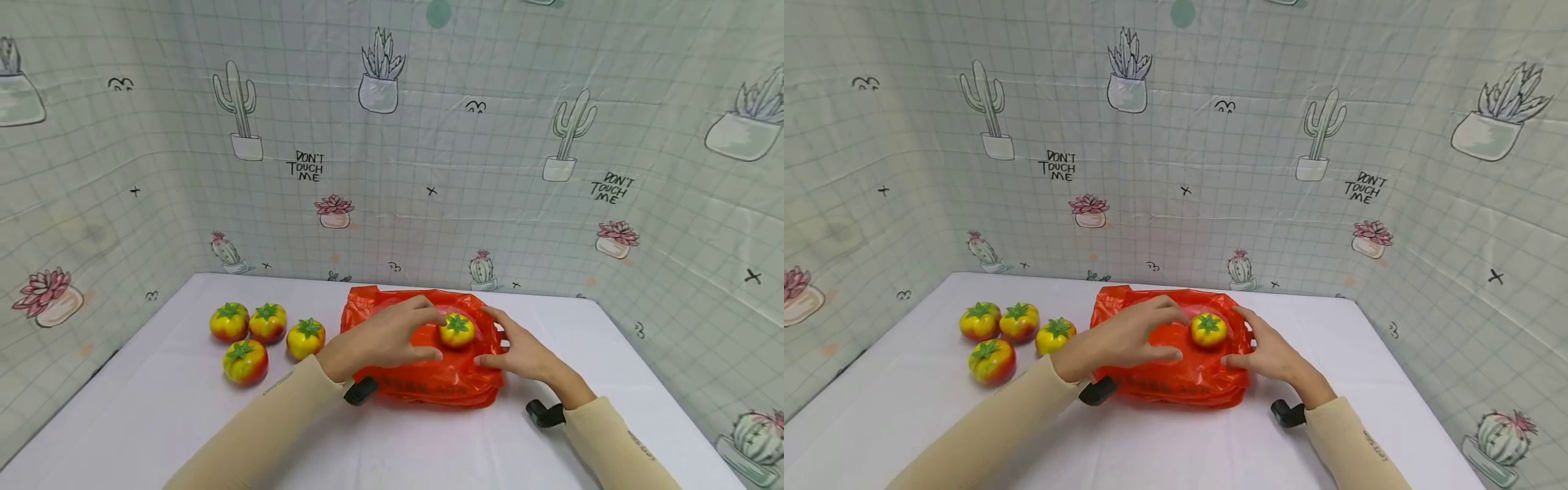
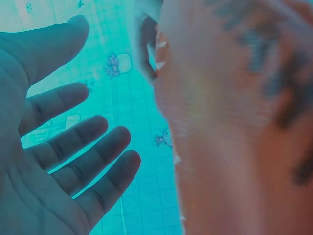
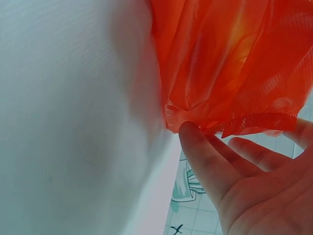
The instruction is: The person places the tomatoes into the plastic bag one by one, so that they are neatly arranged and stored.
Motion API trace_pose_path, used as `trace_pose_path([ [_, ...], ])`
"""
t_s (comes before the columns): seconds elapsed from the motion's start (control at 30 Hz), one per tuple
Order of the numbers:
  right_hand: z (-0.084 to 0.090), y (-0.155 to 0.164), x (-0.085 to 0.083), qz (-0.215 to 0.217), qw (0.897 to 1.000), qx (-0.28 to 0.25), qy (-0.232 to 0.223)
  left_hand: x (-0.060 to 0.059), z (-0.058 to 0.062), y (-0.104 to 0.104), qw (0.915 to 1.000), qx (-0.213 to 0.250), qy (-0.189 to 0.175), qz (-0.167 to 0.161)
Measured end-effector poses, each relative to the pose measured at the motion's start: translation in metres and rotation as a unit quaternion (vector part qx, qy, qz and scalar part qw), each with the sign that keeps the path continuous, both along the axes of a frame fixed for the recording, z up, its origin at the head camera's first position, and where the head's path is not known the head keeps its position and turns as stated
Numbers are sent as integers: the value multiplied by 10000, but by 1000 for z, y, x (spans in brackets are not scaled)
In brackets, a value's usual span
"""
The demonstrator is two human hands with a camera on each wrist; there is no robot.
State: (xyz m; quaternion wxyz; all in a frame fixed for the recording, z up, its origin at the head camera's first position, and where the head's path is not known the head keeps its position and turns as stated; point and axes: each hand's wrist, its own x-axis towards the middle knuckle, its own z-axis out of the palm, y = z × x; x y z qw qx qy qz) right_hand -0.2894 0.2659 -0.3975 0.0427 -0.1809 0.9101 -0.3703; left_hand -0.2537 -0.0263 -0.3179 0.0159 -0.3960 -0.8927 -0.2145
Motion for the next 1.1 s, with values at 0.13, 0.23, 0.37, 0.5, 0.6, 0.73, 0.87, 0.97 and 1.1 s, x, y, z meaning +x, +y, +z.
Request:
trace_pose_path([
  [0.13,0,4,4,-16,9999,-36,92,8,-5,-7,9996,245,29,-98],
  [0.23,-1,3,5,-19,10000,-24,56,15,-7,-16,9993,351,-30,-89],
  [0.37,-1,-1,4,33,10000,-42,13,23,-9,-32,9986,500,-153,5],
  [0.5,-1,-2,3,36,10000,-37,63,27,-10,-47,9976,692,-44,81],
  [0.6,-1,-2,3,23,10000,-27,63,28,-11,-58,9967,789,130,103],
  [0.73,-1,0,2,25,10000,-42,30,31,-10,-72,9966,768,243,179],
  [0.87,0,-1,1,36,10000,-57,22,34,-11,-84,9960,732,374,344],
  [0.97,1,-1,0,50,10000,-44,21,34,-13,-93,9952,770,470,374],
  [1.1,1,-2,0,63,10000,-25,30,33,-15,-104,9948,832,423,411],
])
